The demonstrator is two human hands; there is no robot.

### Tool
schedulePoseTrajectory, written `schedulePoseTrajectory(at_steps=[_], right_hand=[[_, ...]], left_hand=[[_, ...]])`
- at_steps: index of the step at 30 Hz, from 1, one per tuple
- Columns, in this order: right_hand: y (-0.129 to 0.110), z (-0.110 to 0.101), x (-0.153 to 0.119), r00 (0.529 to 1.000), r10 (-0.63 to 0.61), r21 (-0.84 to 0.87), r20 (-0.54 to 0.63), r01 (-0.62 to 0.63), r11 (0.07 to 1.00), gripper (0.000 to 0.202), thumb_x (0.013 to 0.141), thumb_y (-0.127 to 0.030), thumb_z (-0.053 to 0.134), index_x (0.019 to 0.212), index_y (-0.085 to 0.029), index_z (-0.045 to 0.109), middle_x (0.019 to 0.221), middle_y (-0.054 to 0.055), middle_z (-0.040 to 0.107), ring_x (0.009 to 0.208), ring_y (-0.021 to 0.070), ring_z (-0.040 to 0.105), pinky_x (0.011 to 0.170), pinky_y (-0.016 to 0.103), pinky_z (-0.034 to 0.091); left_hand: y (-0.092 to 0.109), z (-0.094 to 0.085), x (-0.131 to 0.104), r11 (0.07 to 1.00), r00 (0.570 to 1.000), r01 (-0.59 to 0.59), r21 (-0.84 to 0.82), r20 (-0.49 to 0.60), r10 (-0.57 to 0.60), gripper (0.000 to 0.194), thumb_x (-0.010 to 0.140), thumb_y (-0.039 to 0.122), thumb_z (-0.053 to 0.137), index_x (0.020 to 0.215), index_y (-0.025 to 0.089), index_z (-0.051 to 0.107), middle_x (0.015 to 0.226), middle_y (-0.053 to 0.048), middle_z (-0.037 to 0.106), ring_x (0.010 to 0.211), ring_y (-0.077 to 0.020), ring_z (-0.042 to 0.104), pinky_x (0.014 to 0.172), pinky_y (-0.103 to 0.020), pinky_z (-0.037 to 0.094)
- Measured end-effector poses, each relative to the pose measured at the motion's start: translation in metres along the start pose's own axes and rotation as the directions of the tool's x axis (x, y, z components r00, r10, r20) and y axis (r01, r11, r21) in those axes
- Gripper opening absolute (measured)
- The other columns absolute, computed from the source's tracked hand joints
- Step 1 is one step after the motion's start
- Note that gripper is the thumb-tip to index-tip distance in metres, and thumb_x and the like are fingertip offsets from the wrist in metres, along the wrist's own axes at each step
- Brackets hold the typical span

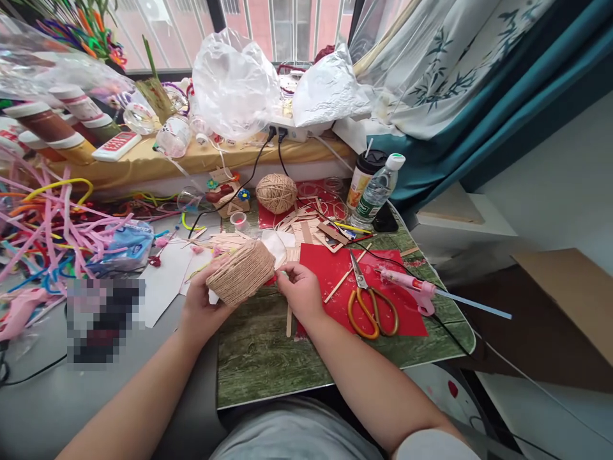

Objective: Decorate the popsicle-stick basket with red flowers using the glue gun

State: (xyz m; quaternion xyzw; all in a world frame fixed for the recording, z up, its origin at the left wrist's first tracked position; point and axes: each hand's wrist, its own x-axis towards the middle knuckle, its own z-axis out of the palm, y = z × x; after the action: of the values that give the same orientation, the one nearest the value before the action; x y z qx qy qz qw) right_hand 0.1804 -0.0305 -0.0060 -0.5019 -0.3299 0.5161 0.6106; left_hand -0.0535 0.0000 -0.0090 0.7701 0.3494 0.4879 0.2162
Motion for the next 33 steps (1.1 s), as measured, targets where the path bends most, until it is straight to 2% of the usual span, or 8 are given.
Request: schedulePoseTrajectory(at_steps=[5, 8, 13, 17, 21, 24, 26, 33], right_hand=[[-0.004, -0.006, 0.006, 0.996, 0.045, 0.168, -0.070, -0.033, 0.985, 0.027, 0.081, -0.043, 0.083, 0.087, -0.022, 0.068, 0.073, -0.004, 0.067, 0.057, 0.0105, 0.057, 0.053, 0.023, 0.047], [-0.005, -0.005, 0.005, 0.996, 0.040, 0.228, -0.083, -0.020, 0.973, 0.027, 0.083, -0.040, 0.082, 0.095, -0.024, 0.064, 0.080, -0.003, 0.071, 0.060, 0.0115, 0.062, 0.057, 0.024, 0.052], [-0.004, -0.002, 0.003, 0.997, -0.024, 0.175, -0.069, 0.036, 0.984, 0.032, 0.088, -0.038, 0.078, 0.117, -0.026, 0.070, 0.100, 0.001, 0.073, 0.066, 0.0100, 0.066, 0.060, 0.023, 0.055], [-0.001, -0.002, 0.004, 0.990, -0.085, 0.134, -0.115, 0.100, 0.986, 0.037, 0.090, -0.040, 0.078, 0.124, -0.028, 0.070, 0.092, -0.001, 0.070, 0.069, 0.0116, 0.068, 0.063, 0.025, 0.057], [0.002, -0.003, -0.002, 0.994, -0.104, 0.115, -0.045, 0.109, 0.987, 0.032, 0.096, -0.042, 0.072, 0.124, -0.027, 0.071, 0.101, 0.002, 0.075, 0.083, 0.0166, 0.073, 0.080, 0.033, 0.061], [0.001, -0.002, -0.010, 0.978, -0.199, 0.046, 0.062, 0.196, 0.980, 0.043, 0.096, -0.049, 0.071, 0.134, -0.029, 0.068, 0.133, 0.008, 0.070, 0.119, 0.0248, 0.070, 0.107, 0.044, 0.055], [0.001, -0.002, -0.013, 0.960, -0.263, -0.020, 0.100, 0.266, 0.964, 0.053, 0.092, -0.054, 0.074, 0.138, -0.027, 0.067, 0.145, 0.010, 0.065, 0.135, 0.0292, 0.061, 0.117, 0.047, 0.048], [0.009, -0.006, -0.008, 0.991, -0.110, 0.037, 0.072, 0.108, 0.993, 0.047, 0.091, -0.055, 0.077, 0.129, -0.027, 0.072, 0.135, 0.010, 0.074, 0.124, 0.0291, 0.070, 0.109, 0.048, 0.055]], left_hand=[[-0.006, -0.006, 0.005, 0.984, 0.933, 0.162, -0.077, -0.313, -0.178, 0.089, 0.071, 0.042, 0.096, 0.145, 0.026, 0.049, 0.144, -0.013, 0.057, 0.139, -0.0345, 0.058, 0.120, -0.054, 0.047], [-0.007, -0.007, 0.011, 0.888, 0.866, 0.271, -0.370, -0.309, -0.394, 0.081, 0.078, 0.057, 0.087, 0.143, 0.023, 0.052, 0.146, -0.014, 0.059, 0.141, -0.0348, 0.057, 0.119, -0.050, 0.048], [0.004, -0.001, 0.019, 0.422, 0.738, 0.426, -0.800, 0.037, -0.674, 0.065, 0.094, 0.059, 0.066, 0.148, 0.025, 0.055, 0.156, -0.010, 0.059, 0.144, -0.0321, 0.057, 0.118, -0.049, 0.051], [0.010, -0.007, 0.017, 0.009, 0.597, 0.553, -0.833, 0.389, -0.701, 0.057, 0.102, 0.052, 0.057, 0.151, 0.023, 0.055, 0.143, -0.008, 0.070, 0.132, -0.0282, 0.068, 0.111, -0.045, 0.057], [0.007, -0.011, 0.010, -0.165, 0.529, 0.613, -0.772, 0.557, -0.641, 0.058, 0.104, 0.051, 0.056, 0.152, 0.019, 0.055, 0.136, -0.011, 0.075, 0.123, -0.0283, 0.073, 0.107, -0.042, 0.058], [0.010, -0.010, 0.006, -0.166, 0.532, 0.690, -0.705, 0.649, -0.543, 0.064, 0.102, 0.061, 0.056, 0.151, 0.020, 0.056, 0.140, -0.013, 0.072, 0.127, -0.0289, 0.071, 0.105, -0.040, 0.059], [0.013, -0.009, 0.005, -0.087, 0.590, 0.720, -0.688, 0.673, -0.445, 0.075, 0.094, 0.065, 0.068, 0.153, 0.023, 0.053, 0.146, -0.014, 0.068, 0.132, -0.0319, 0.067, 0.105, -0.043, 0.058], [0.003, -0.005, 0.004, 0.569, 0.867, 0.499, -0.654, 0.382, -0.321, 0.093, 0.070, 0.043, 0.097, 0.150, 0.022, 0.054, 0.155, -0.018, 0.057, 0.146, -0.0406, 0.052, 0.120, -0.054, 0.044]])
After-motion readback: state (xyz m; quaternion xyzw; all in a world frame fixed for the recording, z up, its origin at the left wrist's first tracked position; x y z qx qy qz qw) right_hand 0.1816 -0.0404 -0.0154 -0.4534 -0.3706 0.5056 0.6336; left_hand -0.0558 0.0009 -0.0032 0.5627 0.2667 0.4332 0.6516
